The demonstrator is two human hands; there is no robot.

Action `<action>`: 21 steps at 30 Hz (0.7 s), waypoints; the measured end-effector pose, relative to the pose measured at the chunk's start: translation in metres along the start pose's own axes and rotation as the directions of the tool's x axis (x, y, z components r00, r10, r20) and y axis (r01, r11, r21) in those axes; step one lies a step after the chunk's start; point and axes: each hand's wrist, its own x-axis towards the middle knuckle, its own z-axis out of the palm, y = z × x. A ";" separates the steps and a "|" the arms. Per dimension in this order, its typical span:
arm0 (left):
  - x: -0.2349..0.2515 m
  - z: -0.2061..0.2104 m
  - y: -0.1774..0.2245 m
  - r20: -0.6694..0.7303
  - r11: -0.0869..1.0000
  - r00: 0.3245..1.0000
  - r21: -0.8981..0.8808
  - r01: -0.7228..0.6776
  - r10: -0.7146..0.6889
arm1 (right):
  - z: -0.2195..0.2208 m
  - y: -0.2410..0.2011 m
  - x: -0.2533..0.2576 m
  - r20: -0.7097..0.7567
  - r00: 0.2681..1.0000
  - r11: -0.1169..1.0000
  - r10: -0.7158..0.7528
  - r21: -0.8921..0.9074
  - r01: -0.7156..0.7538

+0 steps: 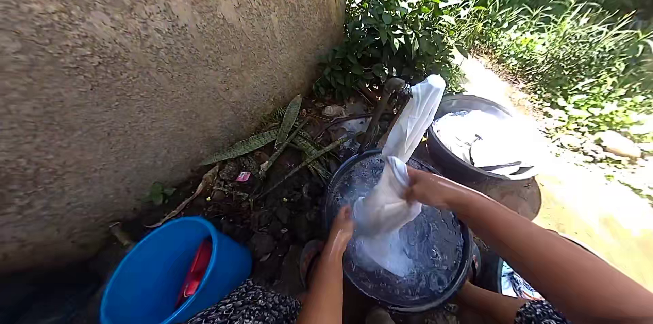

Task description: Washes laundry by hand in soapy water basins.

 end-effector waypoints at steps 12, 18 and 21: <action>0.004 0.046 -0.009 -0.018 0.876 0.946 0.384 -0.291 0.322 | -0.070 -0.102 -0.090 -0.156 0.937 0.933 -0.313 0.135 0.334; -0.001 0.058 0.070 -0.100 0.910 0.942 -0.245 -0.334 0.319 | -0.138 -0.074 -0.199 -0.491 0.668 0.760 -0.559 0.019 0.650; -0.009 0.037 0.125 -0.053 0.891 0.980 -0.409 -0.198 0.193 | -0.122 0.002 -0.197 -0.519 0.820 0.965 -0.241 -0.040 0.258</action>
